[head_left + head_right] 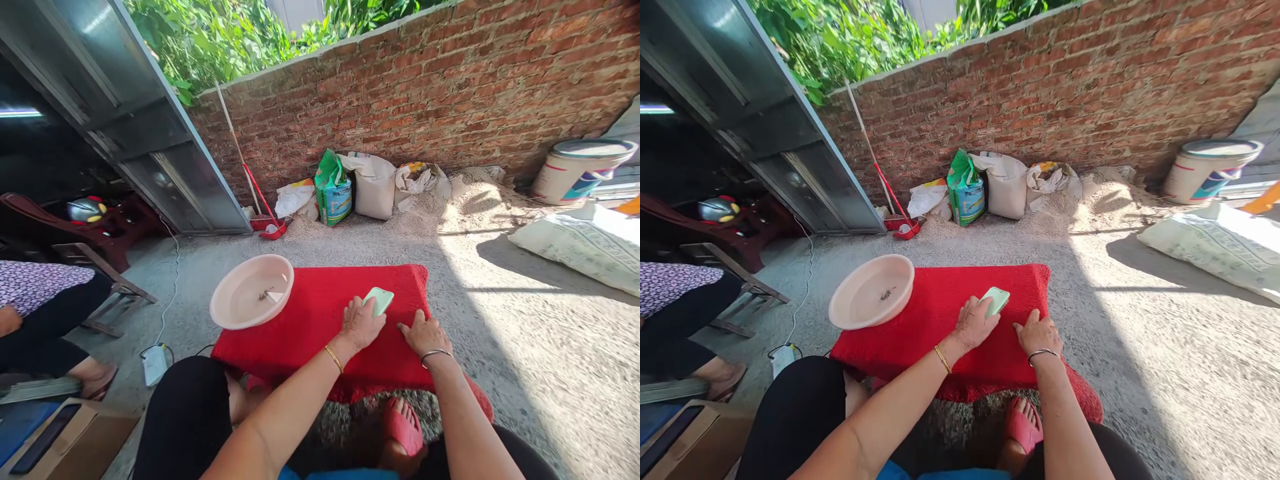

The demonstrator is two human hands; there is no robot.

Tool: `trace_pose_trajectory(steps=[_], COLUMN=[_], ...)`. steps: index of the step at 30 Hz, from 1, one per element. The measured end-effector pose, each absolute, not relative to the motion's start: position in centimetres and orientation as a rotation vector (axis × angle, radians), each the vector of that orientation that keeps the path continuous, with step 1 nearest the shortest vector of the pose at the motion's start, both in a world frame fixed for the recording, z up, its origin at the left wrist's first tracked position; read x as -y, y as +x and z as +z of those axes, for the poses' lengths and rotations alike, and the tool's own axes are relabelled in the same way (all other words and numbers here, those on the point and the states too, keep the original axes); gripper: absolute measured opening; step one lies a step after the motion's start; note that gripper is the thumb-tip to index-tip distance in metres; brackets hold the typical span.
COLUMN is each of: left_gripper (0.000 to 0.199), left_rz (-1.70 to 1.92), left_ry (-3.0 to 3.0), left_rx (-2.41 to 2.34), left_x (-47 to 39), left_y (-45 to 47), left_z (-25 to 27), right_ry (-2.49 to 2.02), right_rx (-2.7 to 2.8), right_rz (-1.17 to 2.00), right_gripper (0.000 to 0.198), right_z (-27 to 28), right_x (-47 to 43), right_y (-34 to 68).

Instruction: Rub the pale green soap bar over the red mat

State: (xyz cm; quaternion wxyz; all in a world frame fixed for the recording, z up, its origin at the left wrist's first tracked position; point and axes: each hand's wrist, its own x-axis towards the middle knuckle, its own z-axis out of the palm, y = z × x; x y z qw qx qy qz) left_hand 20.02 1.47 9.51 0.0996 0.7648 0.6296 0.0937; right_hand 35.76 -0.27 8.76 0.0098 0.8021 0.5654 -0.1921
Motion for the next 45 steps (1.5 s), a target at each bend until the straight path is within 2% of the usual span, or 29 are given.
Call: trace_pose_trajectory(steps=[6, 9, 13, 16, 18, 25, 29, 33, 35, 41, 45], left_gripper=[0.052, 0.055, 0.060, 0.056, 0.051, 0.052, 0.056, 0.055, 0.052, 0.050, 0.049], left_rz=[0.227, 0.201, 0.224, 0.244, 0.292, 0.283, 0.262, 0.232, 0.249, 0.377, 0.342], left_ry=[1.906, 1.812, 2.065, 2.199, 2.160, 1.727, 1.825, 2.226, 2.252, 1.832, 1.794], left_rx=[-2.482, -2.594, -2.316, -1.926, -1.838, -2.356, -2.312, -1.832, -1.743, -2.286, -2.299], left_x=[-2.0, -1.5, -0.3, -0.2, -1.1, -6.3, -5.6, -4.3, -4.9, -10.4, -11.7], left_y=[10.0, 9.4, 14.7, 18.2, 18.5, 13.2, 16.1, 20.8, 21.5, 18.4, 20.3], left_z=[9.8, 8.6, 7.4, 7.7, 8.4, 10.8, 9.2, 8.0, 8.4, 10.6, 9.9], right_ry=[2.509, 2.510, 2.512, 2.504, 2.506, 2.532, 2.533, 2.528, 2.521, 2.521, 2.531], right_rx=[-1.745, -1.733, -1.739, -1.737, -1.745, -1.760, -1.757, -1.762, -1.768, -1.752, -1.744], right_rz=[-0.634, -0.654, -0.648, -0.630, -0.602, -0.553, -0.559, -0.531, -0.506, -0.531, -0.559], right_gripper=[0.051, 0.050, 0.050, 0.050, 0.050, 0.051, 0.051, 0.052, 0.053, 0.056, 0.058], right_z=[9.0, 8.9, 8.9, 8.9, 8.9, 9.5, 9.6, 9.2, 9.1, 9.6, 9.7], right_x=[0.2, 0.1, 0.1, 0.2, 0.2, 0.5, 0.5, 0.5, 0.5, 0.4, 0.3], right_y=[35.7, 35.7, 35.7, 35.7, 35.7, 35.5, 35.5, 35.5, 35.5, 35.4, 35.4])
